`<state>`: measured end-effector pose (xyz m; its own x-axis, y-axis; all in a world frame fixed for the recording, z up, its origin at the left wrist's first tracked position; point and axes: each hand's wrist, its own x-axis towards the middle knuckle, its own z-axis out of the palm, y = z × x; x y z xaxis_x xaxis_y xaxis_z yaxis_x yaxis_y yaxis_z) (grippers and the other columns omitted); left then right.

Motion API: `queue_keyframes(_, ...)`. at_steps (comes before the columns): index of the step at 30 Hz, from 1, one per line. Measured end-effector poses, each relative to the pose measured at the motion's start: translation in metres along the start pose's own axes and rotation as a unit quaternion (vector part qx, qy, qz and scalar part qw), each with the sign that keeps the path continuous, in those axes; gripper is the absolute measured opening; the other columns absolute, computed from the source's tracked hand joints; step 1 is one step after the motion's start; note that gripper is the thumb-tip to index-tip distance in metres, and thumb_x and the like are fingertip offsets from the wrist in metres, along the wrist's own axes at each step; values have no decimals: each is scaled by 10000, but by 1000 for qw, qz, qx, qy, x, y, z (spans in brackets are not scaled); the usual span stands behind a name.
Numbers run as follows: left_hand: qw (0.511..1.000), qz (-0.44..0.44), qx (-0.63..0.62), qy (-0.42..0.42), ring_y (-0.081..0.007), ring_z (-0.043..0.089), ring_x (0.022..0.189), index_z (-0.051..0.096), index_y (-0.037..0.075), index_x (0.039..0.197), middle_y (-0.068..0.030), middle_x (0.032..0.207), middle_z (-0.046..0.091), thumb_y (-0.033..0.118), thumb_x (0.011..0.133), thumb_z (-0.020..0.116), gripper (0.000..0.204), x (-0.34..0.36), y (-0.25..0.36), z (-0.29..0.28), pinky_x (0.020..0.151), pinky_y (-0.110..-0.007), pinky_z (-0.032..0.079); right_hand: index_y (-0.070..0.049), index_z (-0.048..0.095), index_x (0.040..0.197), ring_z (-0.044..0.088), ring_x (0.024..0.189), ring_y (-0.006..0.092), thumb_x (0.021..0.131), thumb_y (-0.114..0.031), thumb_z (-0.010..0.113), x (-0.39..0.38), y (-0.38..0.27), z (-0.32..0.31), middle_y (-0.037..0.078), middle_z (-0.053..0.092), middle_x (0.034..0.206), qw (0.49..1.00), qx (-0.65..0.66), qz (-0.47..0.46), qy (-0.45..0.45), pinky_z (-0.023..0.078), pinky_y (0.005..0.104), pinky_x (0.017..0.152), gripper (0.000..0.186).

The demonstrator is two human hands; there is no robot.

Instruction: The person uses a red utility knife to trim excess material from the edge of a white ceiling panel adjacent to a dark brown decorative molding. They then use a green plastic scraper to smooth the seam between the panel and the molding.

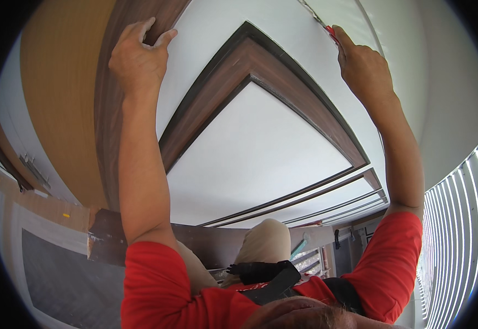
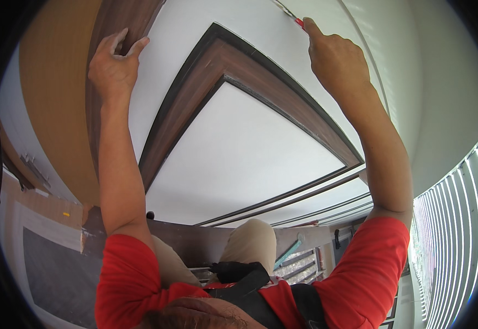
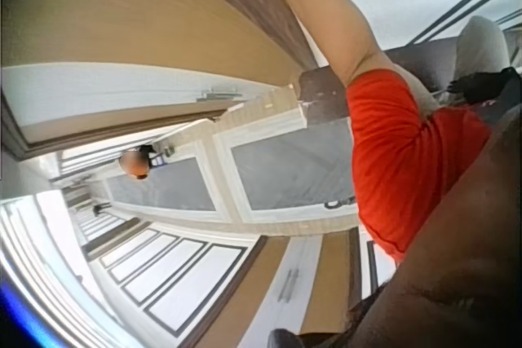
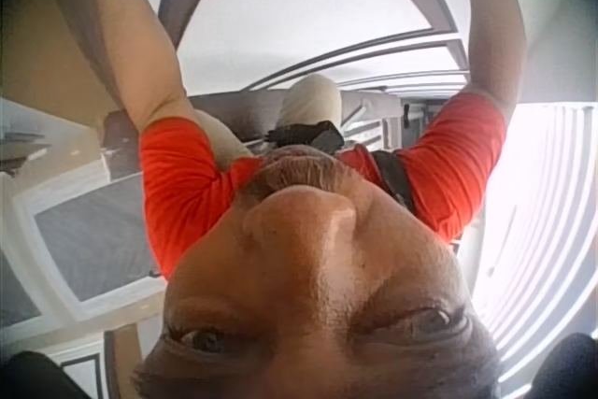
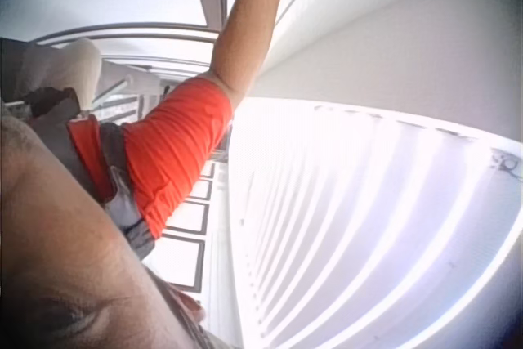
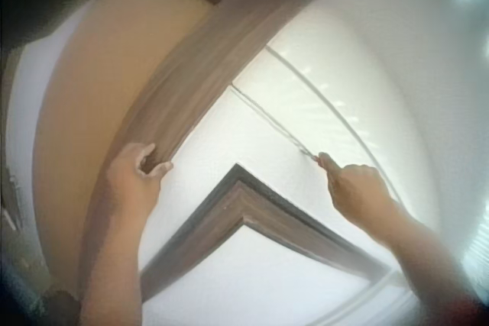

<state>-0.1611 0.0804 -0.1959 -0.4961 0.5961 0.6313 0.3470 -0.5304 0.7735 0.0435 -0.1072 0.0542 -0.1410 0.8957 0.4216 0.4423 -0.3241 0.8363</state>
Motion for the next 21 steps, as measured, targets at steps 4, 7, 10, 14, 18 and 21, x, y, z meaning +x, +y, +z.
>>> queue_keyframes(4, 1000, 12, 21, 14, -201, 711, 853, 781, 99, 1139, -19, 1129, 756, 406, 770, 892, 494, 2, -3, 1, 807, -347, 566, -90, 496, 1460, 687, 620, 318, 991, -103, 569, -10, 8, 4, 157, 692, 716, 1000, -4, 5, -19, 565, 457, 593, 476)
queue_keyframes(7, 1000, -5, 16, -10, -210, 717, 887, 783, 96, 1138, -42, 1126, 758, 426, 766, 890, 509, 4, -1, -4, 816, -353, 565, -89, 493, 1462, 686, 616, 318, 991, -103, 566, -20, 16, 11, 157, 691, 714, 999, -3, 13, -34, 561, 459, 584, 477)
queue_keyframes(10, 1000, 0, 18, -8, -230, 723, 913, 782, 88, 1144, -71, 1138, 757, 446, 765, 883, 531, 3, 2, -3, 827, -354, 565, -96, 487, 1468, 686, 615, 317, 990, -106, 568, -25, 22, 19, 155, 691, 714, 1000, -5, 9, -20, 556, 459, 575, 485)
queue_keyframes(14, 999, 22, 22, 25, -201, 707, 778, 785, 115, 1124, 1, 1092, 755, 427, 765, 879, 485, 1, -4, 4, 759, -360, 572, -105, 475, 1479, 687, 618, 317, 989, -110, 571, -40, 33, 26, 150, 690, 710, 999, -10, 21, -44, 556, 457, 581, 499)
queue_keyframes(18, 1000, -3, 21, -12, -239, 718, 896, 772, 96, 1172, -73, 1174, 744, 444, 772, 875, 541, 3, 1, -2, 832, -367, 566, -107, 477, 1478, 682, 616, 315, 990, -112, 570, -51, 42, 36, 143, 684, 698, 998, -12, 25, -52, 558, 458, 590, 496)
queue_keyframes(21, 999, -12, 25, -20, -260, 721, 982, 760, 84, 1207, -117, 1218, 735, 458, 780, 870, 579, 4, 2, -2, 892, -371, 559, -110, 473, 1480, 676, 607, 310, 996, -122, 569, -55, 49, 45, 139, 680, 696, 999, -12, 18, -41, 556, 457, 583, 494)
